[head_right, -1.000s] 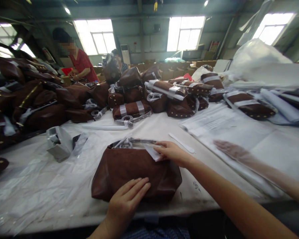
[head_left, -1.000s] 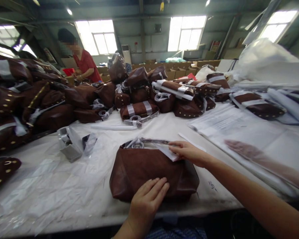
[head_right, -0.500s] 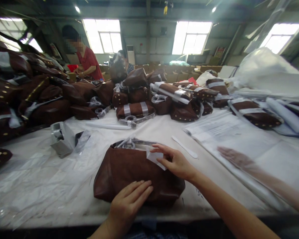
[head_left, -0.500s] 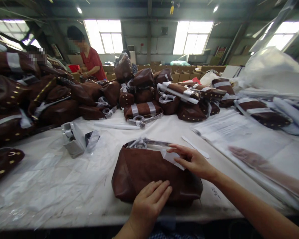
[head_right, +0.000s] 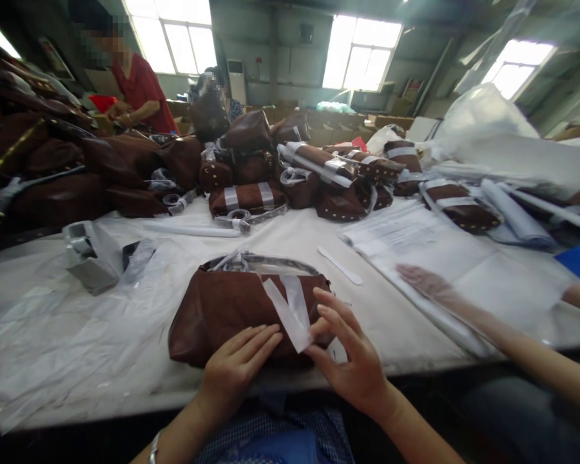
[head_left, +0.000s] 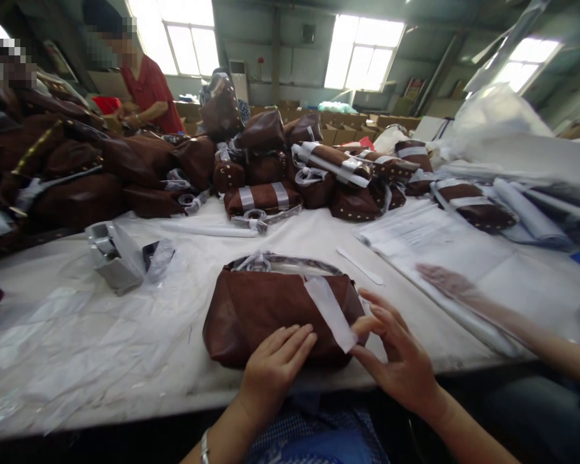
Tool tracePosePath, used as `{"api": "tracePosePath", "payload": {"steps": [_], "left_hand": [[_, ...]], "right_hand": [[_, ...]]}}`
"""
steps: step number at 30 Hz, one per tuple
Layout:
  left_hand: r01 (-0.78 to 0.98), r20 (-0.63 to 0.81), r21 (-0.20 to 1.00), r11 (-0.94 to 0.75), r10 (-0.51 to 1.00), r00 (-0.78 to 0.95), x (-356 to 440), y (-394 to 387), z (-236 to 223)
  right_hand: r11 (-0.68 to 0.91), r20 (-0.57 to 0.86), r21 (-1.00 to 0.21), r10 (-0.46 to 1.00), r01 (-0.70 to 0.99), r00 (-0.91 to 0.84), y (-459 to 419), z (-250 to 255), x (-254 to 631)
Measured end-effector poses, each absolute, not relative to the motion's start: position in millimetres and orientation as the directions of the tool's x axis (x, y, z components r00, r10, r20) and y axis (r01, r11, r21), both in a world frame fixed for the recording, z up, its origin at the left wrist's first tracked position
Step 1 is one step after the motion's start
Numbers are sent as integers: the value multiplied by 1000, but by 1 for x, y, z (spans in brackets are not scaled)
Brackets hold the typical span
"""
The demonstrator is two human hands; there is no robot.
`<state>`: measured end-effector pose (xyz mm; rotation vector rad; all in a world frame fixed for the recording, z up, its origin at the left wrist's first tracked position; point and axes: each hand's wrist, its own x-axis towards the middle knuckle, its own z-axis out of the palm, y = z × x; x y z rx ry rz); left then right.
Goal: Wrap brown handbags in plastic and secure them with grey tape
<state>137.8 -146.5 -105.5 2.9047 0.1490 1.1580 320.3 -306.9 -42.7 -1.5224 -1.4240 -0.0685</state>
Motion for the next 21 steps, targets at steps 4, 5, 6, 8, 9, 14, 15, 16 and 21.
{"api": "tracePosePath", "payload": {"steps": [4, 5, 6, 8, 9, 14, 15, 16, 21], "left_hand": [[70, 662, 58, -996, 91, 744, 138, -146, -107], [67, 656, 62, -996, 91, 749, 138, -145, -107], [64, 650, 67, -996, 92, 754, 138, -145, -107], [55, 641, 73, -996, 89, 762, 138, -145, -106], [51, 638, 75, -996, 87, 765, 138, -144, -106], [53, 630, 80, -995, 92, 771, 138, -145, -106], [57, 631, 82, -995, 96, 770, 138, -146, -106], [60, 632, 82, -995, 99, 769, 138, -146, -106], [61, 638, 70, -996, 92, 765, 139, -147, -106]], "right_hand": [[111, 570, -597, 756, 795, 322, -320, -57, 302], [71, 541, -631, 754, 773, 372, -320, -59, 299], [41, 509, -686, 741, 727, 439, -320, -59, 297], [41, 432, -817, 704, 575, 564, -317, -57, 295], [69, 400, -865, 692, 497, 601, -316, -54, 294], [220, 451, -841, 789, 494, 418, -328, -32, 283], [259, 467, -803, 833, 536, 296, -335, -28, 280], [304, 466, -766, 870, 566, 163, -343, -25, 278], [120, 496, -653, 814, 748, 302, -362, -23, 288]]}}
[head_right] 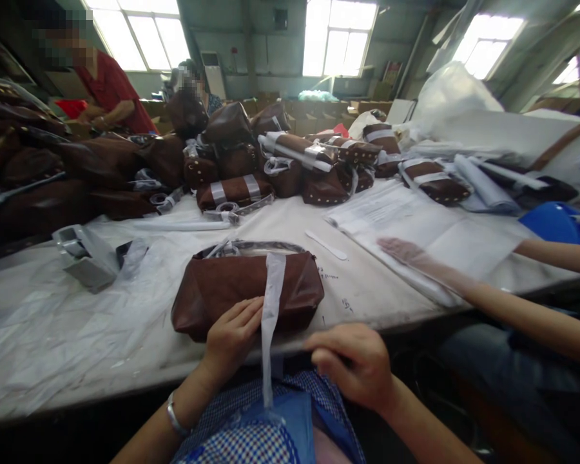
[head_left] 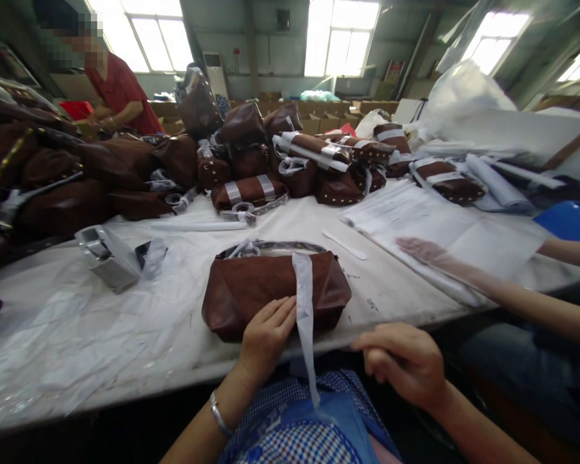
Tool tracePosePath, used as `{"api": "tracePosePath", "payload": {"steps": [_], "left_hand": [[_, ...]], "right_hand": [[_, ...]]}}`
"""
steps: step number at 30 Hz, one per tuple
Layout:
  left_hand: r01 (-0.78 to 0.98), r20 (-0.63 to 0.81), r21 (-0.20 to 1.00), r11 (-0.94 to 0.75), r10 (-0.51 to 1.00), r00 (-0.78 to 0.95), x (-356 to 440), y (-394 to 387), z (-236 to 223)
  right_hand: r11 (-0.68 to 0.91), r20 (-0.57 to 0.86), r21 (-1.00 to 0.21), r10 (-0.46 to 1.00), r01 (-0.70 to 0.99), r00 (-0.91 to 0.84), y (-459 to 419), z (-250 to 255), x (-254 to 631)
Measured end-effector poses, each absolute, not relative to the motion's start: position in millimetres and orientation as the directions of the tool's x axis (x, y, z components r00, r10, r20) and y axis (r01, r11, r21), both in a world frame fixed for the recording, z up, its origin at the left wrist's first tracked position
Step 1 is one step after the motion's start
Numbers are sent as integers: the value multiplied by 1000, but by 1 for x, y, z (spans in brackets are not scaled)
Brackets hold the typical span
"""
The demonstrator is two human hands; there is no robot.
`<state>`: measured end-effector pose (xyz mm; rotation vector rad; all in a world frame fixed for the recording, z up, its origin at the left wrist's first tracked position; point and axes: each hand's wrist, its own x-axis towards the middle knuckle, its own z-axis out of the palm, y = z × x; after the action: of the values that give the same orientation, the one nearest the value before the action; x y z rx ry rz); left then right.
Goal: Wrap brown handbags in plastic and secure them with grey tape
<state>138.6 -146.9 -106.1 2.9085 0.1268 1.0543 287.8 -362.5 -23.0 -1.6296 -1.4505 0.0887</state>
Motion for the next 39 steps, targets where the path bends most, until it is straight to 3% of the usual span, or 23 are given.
{"api": "tracePosePath", "payload": {"steps": [2, 4, 8, 12, 17, 23, 27, 34, 39], "left_hand": [[62, 631, 77, -995, 97, 769, 139, -147, -106], [65, 625, 82, -994, 102, 774, 139, -147, -106], [57, 646, 68, -996, 88, 759, 139, -147, -107], [60, 656, 70, -996, 91, 749, 140, -148, -108], [66, 669, 51, -996, 83, 738, 141, -148, -110], [47, 676, 36, -998, 59, 734, 142, -141, -108], [55, 675, 33, -998, 63, 736, 146, -134, -105], [72, 674, 36, -997, 78, 735, 148, -135, -105], [70, 688, 53, -996, 88, 720, 149, -136, -104]], "right_hand": [[-104, 526, -598, 697, 795, 487, -350, -27, 300], [-152, 536, -492, 723, 857, 436, -329, -31, 313], [59, 469, -258, 880, 964, 72, -282, -36, 329], [209, 339, -180, 930, 961, -138, -253, -34, 337], [333, 371, -273, 902, 903, -220, -244, -38, 345], [245, 499, -636, 854, 731, 148, -267, -51, 340], [221, 495, -733, 822, 644, 281, -286, -59, 332], [187, 472, -710, 842, 679, 262, -289, -57, 340], [197, 546, -444, 833, 874, 90, -269, -51, 345]]}}
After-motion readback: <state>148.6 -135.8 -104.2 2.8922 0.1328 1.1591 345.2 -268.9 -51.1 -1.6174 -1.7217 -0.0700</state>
